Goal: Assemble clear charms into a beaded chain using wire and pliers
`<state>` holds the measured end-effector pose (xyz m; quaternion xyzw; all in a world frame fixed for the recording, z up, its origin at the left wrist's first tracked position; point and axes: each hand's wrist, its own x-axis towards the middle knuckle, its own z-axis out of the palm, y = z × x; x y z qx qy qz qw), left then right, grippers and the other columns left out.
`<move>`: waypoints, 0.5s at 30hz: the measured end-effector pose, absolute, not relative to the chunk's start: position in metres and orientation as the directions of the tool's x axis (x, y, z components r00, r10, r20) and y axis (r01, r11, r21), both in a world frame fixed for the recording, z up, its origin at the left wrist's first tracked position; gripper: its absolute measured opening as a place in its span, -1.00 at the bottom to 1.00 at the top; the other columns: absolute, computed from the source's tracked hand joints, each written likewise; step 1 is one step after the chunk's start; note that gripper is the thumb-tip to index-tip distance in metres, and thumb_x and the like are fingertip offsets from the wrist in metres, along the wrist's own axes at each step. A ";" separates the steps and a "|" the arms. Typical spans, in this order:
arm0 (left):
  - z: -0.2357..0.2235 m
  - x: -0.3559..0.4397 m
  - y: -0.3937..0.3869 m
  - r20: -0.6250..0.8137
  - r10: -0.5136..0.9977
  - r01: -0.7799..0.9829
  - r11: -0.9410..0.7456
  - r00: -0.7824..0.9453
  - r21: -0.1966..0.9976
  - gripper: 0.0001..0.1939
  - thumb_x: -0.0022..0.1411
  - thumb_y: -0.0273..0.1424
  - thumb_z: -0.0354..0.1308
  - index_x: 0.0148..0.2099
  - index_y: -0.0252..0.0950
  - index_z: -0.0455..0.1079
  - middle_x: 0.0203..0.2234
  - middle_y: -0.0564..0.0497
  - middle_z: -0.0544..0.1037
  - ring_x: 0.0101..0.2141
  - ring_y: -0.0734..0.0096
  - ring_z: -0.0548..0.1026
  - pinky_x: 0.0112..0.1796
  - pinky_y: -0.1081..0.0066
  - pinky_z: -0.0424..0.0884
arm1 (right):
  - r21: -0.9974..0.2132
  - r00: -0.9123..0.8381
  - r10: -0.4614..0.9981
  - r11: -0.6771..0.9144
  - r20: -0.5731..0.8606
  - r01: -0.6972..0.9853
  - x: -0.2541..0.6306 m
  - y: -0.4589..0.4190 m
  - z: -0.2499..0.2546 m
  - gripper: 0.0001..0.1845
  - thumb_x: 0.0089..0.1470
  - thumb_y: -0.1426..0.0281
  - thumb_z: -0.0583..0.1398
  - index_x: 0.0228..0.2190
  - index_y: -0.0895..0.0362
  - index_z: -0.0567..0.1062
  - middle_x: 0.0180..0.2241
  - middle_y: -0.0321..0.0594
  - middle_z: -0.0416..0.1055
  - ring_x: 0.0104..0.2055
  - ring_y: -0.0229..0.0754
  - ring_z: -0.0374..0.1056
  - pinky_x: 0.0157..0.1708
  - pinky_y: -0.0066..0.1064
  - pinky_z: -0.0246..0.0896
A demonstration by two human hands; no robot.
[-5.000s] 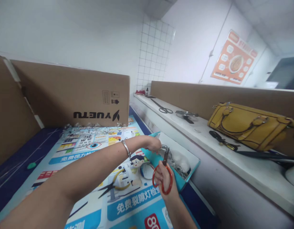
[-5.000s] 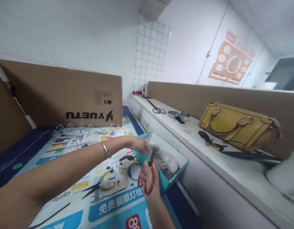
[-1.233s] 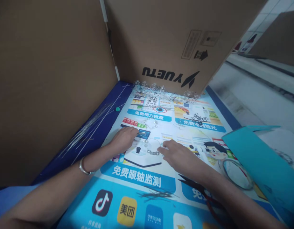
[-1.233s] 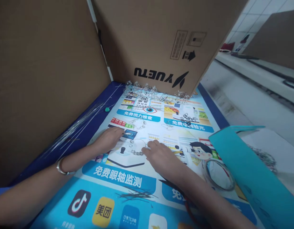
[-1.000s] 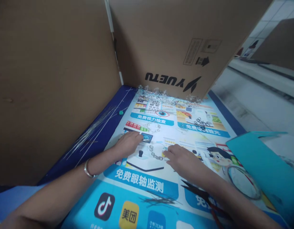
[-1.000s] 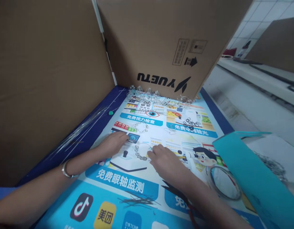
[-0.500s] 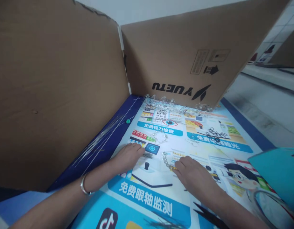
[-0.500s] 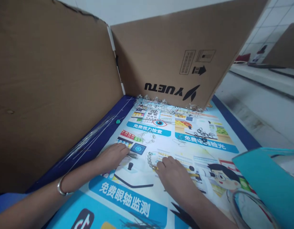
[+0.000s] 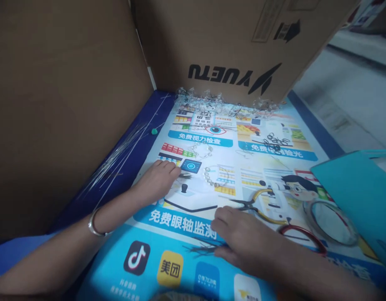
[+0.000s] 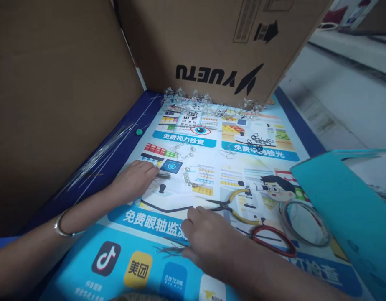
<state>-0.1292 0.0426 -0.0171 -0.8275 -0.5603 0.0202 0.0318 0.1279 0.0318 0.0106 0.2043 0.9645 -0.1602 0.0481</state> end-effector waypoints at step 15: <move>-0.018 -0.123 0.040 0.040 0.931 0.930 -0.361 0.364 -0.068 -0.81 0.14 -0.58 -0.10 -0.24 -0.29 0.28 -0.36 -0.05 0.35 -0.31 0.28 0.28 -0.29 0.32 0.17 | -0.085 -0.973 0.215 0.974 0.083 0.208 0.135 -0.009 -0.046 -0.89 -0.09 0.47 0.12 -0.50 0.10 0.23 -0.59 -0.35 0.30 -0.59 -0.28 0.20 -0.69 -0.45 -0.20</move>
